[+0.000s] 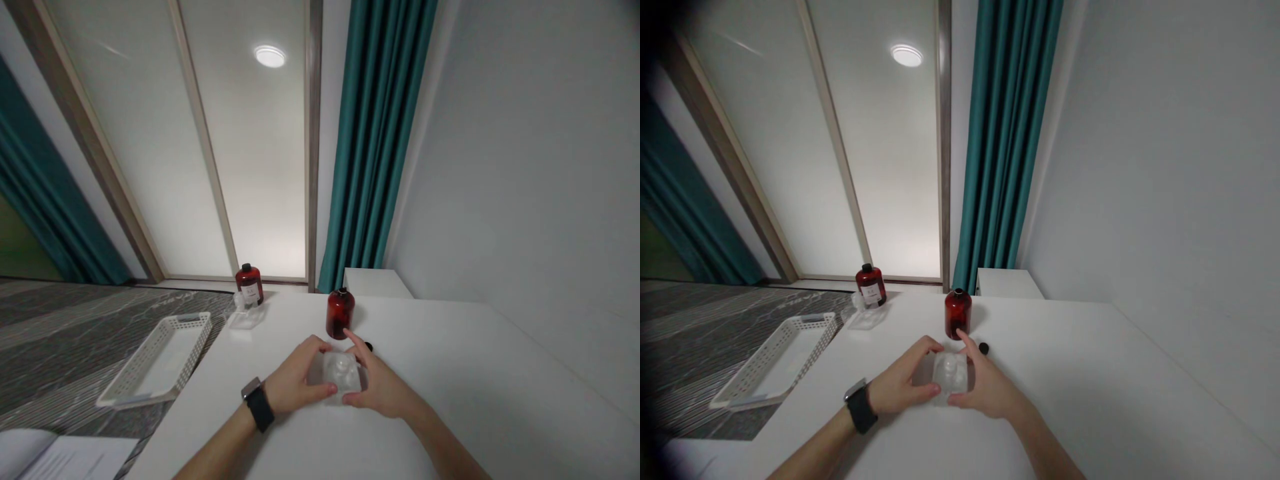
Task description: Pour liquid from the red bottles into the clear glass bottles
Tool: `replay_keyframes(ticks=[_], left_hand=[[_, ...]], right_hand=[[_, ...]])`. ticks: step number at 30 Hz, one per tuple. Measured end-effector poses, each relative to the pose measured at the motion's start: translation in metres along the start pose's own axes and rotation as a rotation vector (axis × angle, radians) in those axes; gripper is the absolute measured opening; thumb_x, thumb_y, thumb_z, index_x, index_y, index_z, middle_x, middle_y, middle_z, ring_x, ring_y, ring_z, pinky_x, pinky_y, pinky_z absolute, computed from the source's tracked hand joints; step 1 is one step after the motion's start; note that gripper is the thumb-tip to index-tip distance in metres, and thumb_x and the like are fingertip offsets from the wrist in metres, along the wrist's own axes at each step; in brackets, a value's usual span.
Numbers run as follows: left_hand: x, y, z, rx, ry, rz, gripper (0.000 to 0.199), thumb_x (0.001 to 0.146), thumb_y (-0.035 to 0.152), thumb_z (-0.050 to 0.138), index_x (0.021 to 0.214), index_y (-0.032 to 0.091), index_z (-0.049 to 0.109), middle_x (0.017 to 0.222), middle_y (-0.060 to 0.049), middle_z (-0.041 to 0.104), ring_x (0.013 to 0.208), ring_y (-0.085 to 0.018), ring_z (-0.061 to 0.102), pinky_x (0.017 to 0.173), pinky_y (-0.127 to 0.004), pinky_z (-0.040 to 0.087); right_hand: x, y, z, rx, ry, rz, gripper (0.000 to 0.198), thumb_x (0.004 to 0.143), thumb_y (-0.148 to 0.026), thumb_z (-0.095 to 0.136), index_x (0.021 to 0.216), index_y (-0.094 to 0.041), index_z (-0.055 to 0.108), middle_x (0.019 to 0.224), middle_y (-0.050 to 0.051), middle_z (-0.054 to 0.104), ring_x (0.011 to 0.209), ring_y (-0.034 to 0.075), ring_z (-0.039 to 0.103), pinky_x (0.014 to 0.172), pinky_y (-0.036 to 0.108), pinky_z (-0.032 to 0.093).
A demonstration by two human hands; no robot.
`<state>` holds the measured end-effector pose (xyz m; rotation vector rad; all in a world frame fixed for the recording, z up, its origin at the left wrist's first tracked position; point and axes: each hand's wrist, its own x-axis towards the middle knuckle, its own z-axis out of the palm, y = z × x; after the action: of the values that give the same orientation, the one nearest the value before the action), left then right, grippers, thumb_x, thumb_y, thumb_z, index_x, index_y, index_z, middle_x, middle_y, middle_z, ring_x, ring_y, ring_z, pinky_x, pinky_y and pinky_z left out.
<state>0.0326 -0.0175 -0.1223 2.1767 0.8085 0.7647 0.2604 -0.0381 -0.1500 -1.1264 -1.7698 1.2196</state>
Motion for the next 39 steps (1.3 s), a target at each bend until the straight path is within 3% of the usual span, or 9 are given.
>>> replay_keyframes(ticks=[2,6,11,14,22,33,39], left_hand=[[0.002,0.001,0.003,-0.023,0.078,0.038,0.042,0.080,0.035,0.071,0.115,0.020,0.053,0.114,-0.009,0.057,0.106,-0.027,0.054,0.094,-0.040,0.045],[0.005,0.004,0.011,-0.058,0.207,0.020,0.017,0.080,0.021,0.069,0.091,0.021,0.057,0.104,-0.006,0.059,0.102,-0.024,0.055,0.092,-0.036,0.044],[0.006,0.007,0.016,-0.170,0.304,-0.071,0.021,0.074,0.024,0.076,0.078,0.020,0.056,0.093,-0.004,0.061,0.092,-0.024,0.058,0.085,-0.036,0.045],[0.008,0.009,0.015,-0.218,0.328,-0.094,0.023,0.074,0.030,0.078,0.074,0.019,0.058,0.094,-0.005,0.062,0.095,-0.024,0.059,0.088,-0.038,0.045],[0.009,0.006,0.013,-0.314,0.286,-0.029,0.023,0.073,0.037,0.082,0.076,0.019,0.069,0.098,-0.008,0.063,0.109,-0.027,0.056,0.099,-0.042,0.043],[0.012,-0.001,0.008,-0.228,0.216,0.023,0.025,0.073,0.039,0.082,0.077,0.018,0.070,0.091,-0.006,0.065,0.093,-0.024,0.060,0.090,-0.038,0.043],[0.007,-0.003,0.010,-0.186,0.204,0.022,0.015,0.080,0.029,0.076,0.088,0.019,0.068,0.103,-0.007,0.065,0.103,-0.025,0.058,0.096,-0.039,0.042]], right_hand=[[0.002,0.003,0.009,0.009,0.045,-0.013,0.112,0.062,-0.016,0.083,0.153,-0.030,0.019,0.116,0.004,0.059,0.104,0.025,0.060,0.098,0.045,0.044],[0.004,0.003,0.025,-0.068,0.112,-0.022,0.115,0.060,-0.017,0.085,0.153,-0.031,0.019,0.124,0.007,0.058,0.111,0.026,0.057,0.104,0.048,0.039],[0.002,-0.003,0.031,-0.111,0.145,-0.004,0.116,0.060,-0.018,0.085,0.154,-0.033,0.017,0.126,0.008,0.059,0.111,0.027,0.058,0.102,0.050,0.041],[0.002,-0.006,0.030,-0.119,0.144,0.002,0.114,0.060,-0.018,0.085,0.153,-0.034,0.020,0.126,0.007,0.060,0.109,0.027,0.059,0.101,0.050,0.042],[0.001,-0.006,0.027,-0.075,0.082,-0.014,0.115,0.062,-0.017,0.084,0.154,-0.033,0.016,0.129,0.005,0.060,0.114,0.025,0.059,0.104,0.045,0.042],[0.003,-0.007,0.019,-0.019,0.012,-0.045,0.118,0.061,-0.019,0.086,0.154,-0.032,0.014,0.124,0.004,0.061,0.114,0.024,0.059,0.103,0.044,0.043],[0.004,-0.001,0.023,-0.016,0.029,-0.044,0.115,0.065,-0.016,0.082,0.155,-0.030,0.011,0.125,0.005,0.059,0.116,0.024,0.057,0.107,0.045,0.039]])
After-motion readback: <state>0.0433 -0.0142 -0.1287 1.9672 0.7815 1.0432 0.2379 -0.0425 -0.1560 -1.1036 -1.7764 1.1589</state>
